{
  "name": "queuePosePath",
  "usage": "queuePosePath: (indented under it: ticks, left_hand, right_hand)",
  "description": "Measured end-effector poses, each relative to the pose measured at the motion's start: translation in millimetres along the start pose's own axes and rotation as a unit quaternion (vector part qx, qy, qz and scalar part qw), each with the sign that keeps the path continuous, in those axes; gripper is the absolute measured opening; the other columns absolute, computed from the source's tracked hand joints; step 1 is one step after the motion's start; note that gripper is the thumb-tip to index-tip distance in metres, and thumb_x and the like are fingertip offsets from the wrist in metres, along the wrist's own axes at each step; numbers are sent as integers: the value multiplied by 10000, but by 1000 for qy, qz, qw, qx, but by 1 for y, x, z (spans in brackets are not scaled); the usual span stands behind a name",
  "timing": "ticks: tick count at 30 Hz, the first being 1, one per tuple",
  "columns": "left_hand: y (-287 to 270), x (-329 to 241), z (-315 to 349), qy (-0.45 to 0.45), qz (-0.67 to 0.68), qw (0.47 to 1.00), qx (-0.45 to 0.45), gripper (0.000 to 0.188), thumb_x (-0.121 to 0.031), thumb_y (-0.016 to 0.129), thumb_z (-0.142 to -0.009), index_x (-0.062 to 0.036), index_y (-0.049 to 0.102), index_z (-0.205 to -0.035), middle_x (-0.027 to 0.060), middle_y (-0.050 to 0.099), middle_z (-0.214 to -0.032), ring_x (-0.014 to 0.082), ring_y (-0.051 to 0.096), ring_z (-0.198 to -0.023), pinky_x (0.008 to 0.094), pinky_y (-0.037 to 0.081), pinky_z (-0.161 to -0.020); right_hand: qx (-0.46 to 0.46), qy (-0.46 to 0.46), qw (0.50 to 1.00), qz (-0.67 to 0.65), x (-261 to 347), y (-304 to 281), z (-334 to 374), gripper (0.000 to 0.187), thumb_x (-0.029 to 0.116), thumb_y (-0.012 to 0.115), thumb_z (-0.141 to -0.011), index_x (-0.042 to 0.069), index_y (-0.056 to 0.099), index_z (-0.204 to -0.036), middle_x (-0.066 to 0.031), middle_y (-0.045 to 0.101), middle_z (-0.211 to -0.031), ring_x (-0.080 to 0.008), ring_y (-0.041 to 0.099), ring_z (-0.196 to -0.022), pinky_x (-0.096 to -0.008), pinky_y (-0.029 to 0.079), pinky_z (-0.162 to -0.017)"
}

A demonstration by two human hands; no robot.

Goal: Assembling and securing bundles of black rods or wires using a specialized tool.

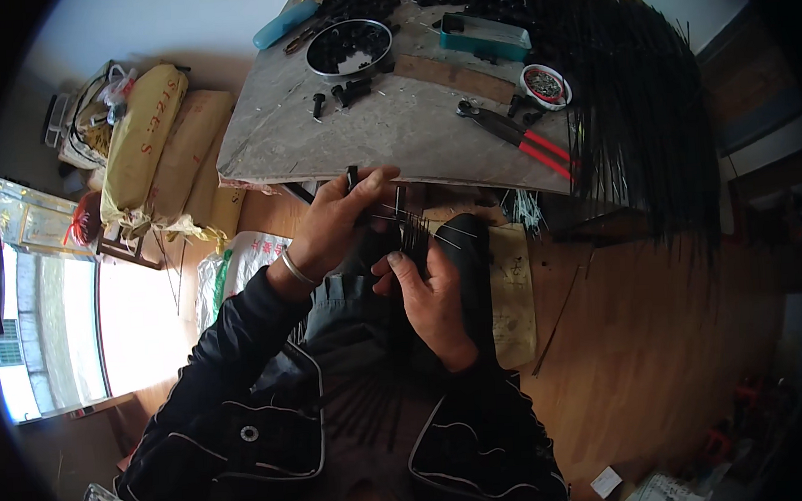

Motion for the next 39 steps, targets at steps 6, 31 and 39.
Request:
queuePosePath:
  ticks: [6,31,39]
  left_hand:
    - [-7,15,19,-12,-103,994,37,265,-90,686,-872,19,608,-1100,1,600,-739,53,483,-574,205,395,-519]
    - [-7,36,29,-10,63,997,32,226,-88,655,-887,-74,608,-1107,2,620,-833,77,524,-651,225,425,-588]
    - [-11,34,29,-26,92,993,70,226,-124,680,-881,-107,584,-1084,-13,623,-853,68,530,-682,215,428,-598]
  right_hand:
    - [11,-26,999,-17,-2,-2,-2,186,94,547,-957,-6,533,-1113,-82,651,-847,-132,620,-685,-263,531,-606]
    - [41,90,995,-27,-11,-20,-13,240,236,698,-876,-1,708,-905,4,658,-760,-51,555,-715,-199,419,-669]
    - [93,201,974,-48,-32,-31,-13,344,309,714,-860,-11,669,-978,-30,674,-828,-74,605,-720,-213,465,-659]
Point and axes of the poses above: each hand's wrist, its own z-axis away from the middle knuckle, its own y-axis out of the palm, x = y × z, the point moved 3 cm from there along -z, towards the middle knuckle
